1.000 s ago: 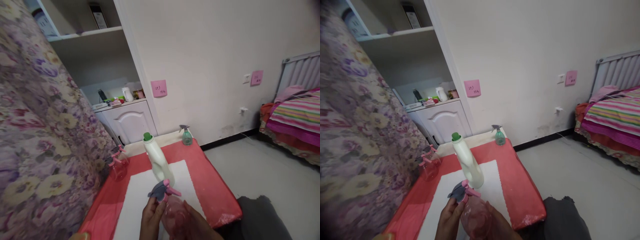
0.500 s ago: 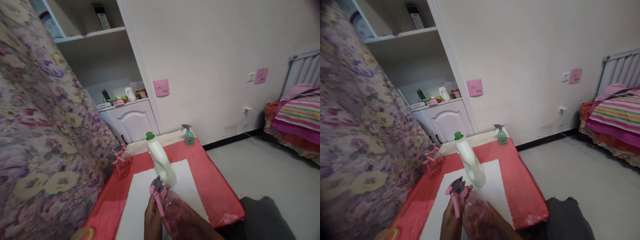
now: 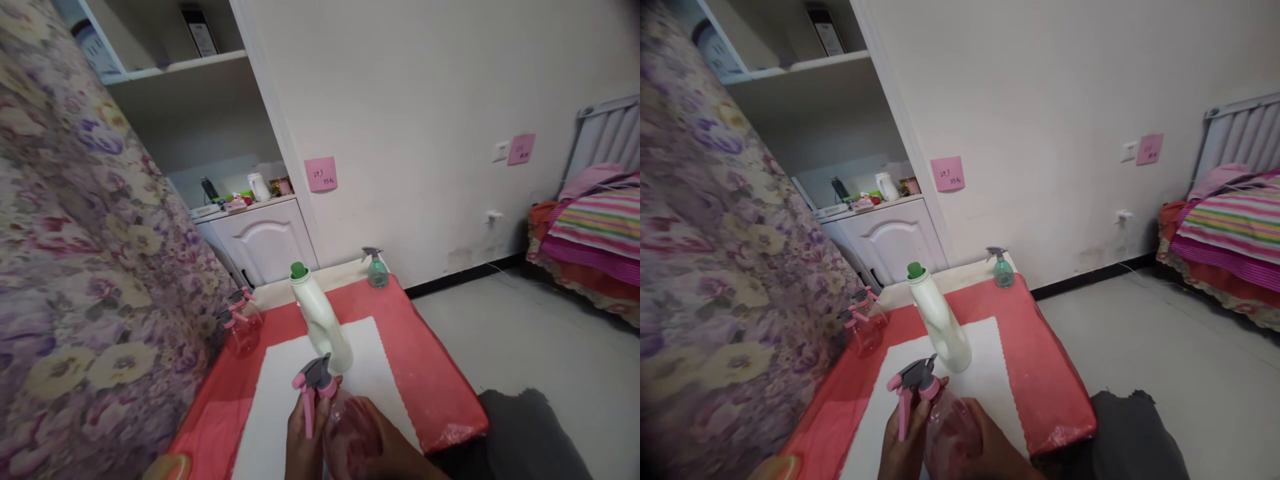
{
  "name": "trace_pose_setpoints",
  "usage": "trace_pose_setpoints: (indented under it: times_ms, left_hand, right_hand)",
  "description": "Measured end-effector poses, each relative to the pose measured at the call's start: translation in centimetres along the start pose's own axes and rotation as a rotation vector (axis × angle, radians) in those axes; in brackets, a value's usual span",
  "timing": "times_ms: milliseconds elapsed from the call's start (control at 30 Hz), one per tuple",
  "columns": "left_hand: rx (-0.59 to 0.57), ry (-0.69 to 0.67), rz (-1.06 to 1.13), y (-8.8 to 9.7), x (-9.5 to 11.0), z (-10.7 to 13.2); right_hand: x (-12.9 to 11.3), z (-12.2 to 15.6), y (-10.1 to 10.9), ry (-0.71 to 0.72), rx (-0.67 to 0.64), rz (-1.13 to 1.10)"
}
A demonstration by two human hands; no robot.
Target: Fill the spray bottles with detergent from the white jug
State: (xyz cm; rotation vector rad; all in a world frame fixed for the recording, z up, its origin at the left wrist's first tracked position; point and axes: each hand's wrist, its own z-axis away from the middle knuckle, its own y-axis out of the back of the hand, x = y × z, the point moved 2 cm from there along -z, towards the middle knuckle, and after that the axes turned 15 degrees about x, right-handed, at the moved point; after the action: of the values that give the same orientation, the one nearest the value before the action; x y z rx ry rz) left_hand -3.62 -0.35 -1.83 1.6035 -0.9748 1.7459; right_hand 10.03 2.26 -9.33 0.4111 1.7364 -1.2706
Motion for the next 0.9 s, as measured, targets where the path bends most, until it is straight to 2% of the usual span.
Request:
trace_pose_setpoints:
  times_ms: [100,200,433,633,833,900]
  left_hand:
    - [-0.004,0.016,0.018,-0.1,0.0,0.1]
    - [-0.039,0.028,0.031,-0.2,-0.2,0.1]
    - [-0.058,0.038,0.063,0.0,-0.9,-0.3]
    - [-0.12,0.012,0.022,-0.1,-1.3,-0.6]
    - [-0.135,-0.002,0.001,0.1,-2.4,-1.0]
    - [-0.104,0.012,0.004,0.5,-3.2,-1.5]
  right_hand:
    - [-1.6,0.4,-1.0,0.079,0.025,0.065]
    - [-2.1,0.5,-1.4,0.136,0.063,0.154]
    - [-0.1,0.0,-0.3,0.257,0.202,0.383]
    - [0.6,0.0,-0.6,0.354,0.315,0.467]
    - [1.0,-0.2,-0.3,0.43,0.314,0.495]
    - [1.2,-0.4,-0.1,0.458,0.326,0.494]
